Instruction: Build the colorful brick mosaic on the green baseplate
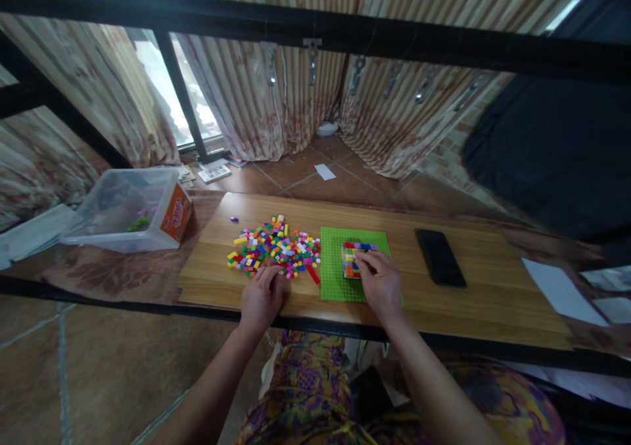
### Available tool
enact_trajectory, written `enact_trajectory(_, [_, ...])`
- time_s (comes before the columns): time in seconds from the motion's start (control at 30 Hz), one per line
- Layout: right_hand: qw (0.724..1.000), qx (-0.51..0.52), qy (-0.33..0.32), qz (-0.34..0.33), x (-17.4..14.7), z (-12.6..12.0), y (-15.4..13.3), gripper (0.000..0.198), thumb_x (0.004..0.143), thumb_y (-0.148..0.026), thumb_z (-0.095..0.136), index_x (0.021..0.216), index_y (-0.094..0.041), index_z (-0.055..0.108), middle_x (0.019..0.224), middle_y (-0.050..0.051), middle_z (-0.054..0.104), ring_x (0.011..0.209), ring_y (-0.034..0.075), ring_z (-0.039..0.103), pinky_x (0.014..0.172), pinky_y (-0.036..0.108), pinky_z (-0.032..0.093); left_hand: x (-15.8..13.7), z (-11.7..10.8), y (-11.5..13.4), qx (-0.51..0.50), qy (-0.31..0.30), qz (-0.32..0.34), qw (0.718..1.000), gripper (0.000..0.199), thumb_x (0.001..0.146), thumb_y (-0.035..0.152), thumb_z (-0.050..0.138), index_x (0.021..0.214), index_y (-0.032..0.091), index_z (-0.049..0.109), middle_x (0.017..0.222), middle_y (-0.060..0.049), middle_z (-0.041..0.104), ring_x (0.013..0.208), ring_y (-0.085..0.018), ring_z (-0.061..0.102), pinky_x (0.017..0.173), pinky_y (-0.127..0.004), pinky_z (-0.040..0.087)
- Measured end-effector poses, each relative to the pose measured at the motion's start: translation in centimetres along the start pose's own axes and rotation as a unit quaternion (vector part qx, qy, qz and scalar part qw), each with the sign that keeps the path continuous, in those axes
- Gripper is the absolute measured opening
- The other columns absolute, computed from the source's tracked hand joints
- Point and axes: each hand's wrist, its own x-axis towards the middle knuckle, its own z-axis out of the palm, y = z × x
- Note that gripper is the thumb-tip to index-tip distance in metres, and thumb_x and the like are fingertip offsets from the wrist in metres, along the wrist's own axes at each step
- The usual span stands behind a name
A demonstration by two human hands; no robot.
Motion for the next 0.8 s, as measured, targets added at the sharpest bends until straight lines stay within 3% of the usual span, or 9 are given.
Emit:
enact_trajectory(0.13, [0.999, 0.033, 0.02, 0.014, 0.0, -0.7, -0.4, 0.022, 0.09, -0.03, 0.052, 0.093, -0.02, 0.072, 0.094, 0.008, 0.069, 0.088, 0.021, 0.063, 0.081, 0.037, 0.049, -0.1, 0.2, -0.2, 0.0, 0.005, 0.002, 1.0, 0.018, 0.091, 0.025, 0.048, 0.098, 0.02, 0.064, 0.095, -0.006, 0.07, 0.094, -0.021, 0.065, 0.081, -0.032, 0.052])
enact_trajectory(0.27, [1.0, 0.01, 0.009, -0.028, -0.6, -0.6, -2.8, 0.02, 0.091, -0.029, 0.051, 0.092, -0.023, 0.071, 0.093, 0.007, 0.069, 0.09, 0.021, 0.062, 0.085, 0.039, 0.048, -0.1, 0.1, -0.1, -0.005, 0.001, -0.005, 1.0, 0.017, 0.091, 0.025, 0.048, 0.098, 0.021, 0.063, 0.094, -0.006, 0.069, 0.092, -0.02, 0.065, 0.082, -0.032, 0.052])
enact_trajectory(0.37, [0.997, 0.007, -0.054, -0.062, -1.3, 0.8, -4.9, 0.021, 0.092, -0.025, 0.05, 0.092, -0.023, 0.071, 0.092, 0.006, 0.069, 0.092, 0.021, 0.062, 0.086, 0.037, 0.048, -0.1, -0.1, 0.2, -0.013, -0.005, -0.009, 1.0, 0.017, 0.092, 0.025, 0.048, 0.097, 0.021, 0.063, 0.09, -0.005, 0.069, 0.086, -0.019, 0.066, 0.083, -0.032, 0.053])
enact_trajectory(0.5, [0.988, -0.036, -0.135, -0.061, -1.7, 3.6, -6.1, 0.025, 0.093, -0.02, 0.045, 0.089, -0.022, 0.07, 0.085, 0.006, 0.066, 0.083, 0.02, 0.06, 0.078, 0.033, 0.047, -0.1, -0.1, 0.3, -0.013, 0.002, -0.001, 1.0, 0.015, 0.091, 0.025, 0.048, 0.097, 0.022, 0.062, 0.093, -0.005, 0.07, 0.092, -0.02, 0.065, 0.087, -0.034, 0.052])
enact_trajectory(0.67, [0.975, -0.128, -0.173, -0.06, -1.2, 6.1, -5.1, 0.026, 0.092, -0.016, 0.044, 0.08, -0.02, 0.067, 0.081, 0.008, 0.062, 0.079, 0.021, 0.056, 0.074, 0.033, 0.043, -0.2, 0.2, 0.0, -0.017, 0.008, 0.003, 1.0, 0.015, 0.091, 0.024, 0.048, 0.097, 0.022, 0.062, 0.092, -0.004, 0.069, 0.089, -0.019, 0.066, 0.092, -0.035, 0.051])
enact_trajectory(0.8, [0.972, -0.141, -0.177, -0.063, -0.9, 6.8, -4.7, 0.024, 0.092, -0.016, 0.045, 0.08, -0.02, 0.066, 0.082, 0.007, 0.06, 0.078, 0.021, 0.055, 0.073, 0.032, 0.043, -0.3, 0.3, -0.1, -0.022, 0.007, 0.002, 1.0, 0.015, 0.091, 0.024, 0.049, 0.098, 0.022, 0.062, 0.093, -0.005, 0.069, 0.089, -0.019, 0.066, 0.092, -0.035, 0.051])
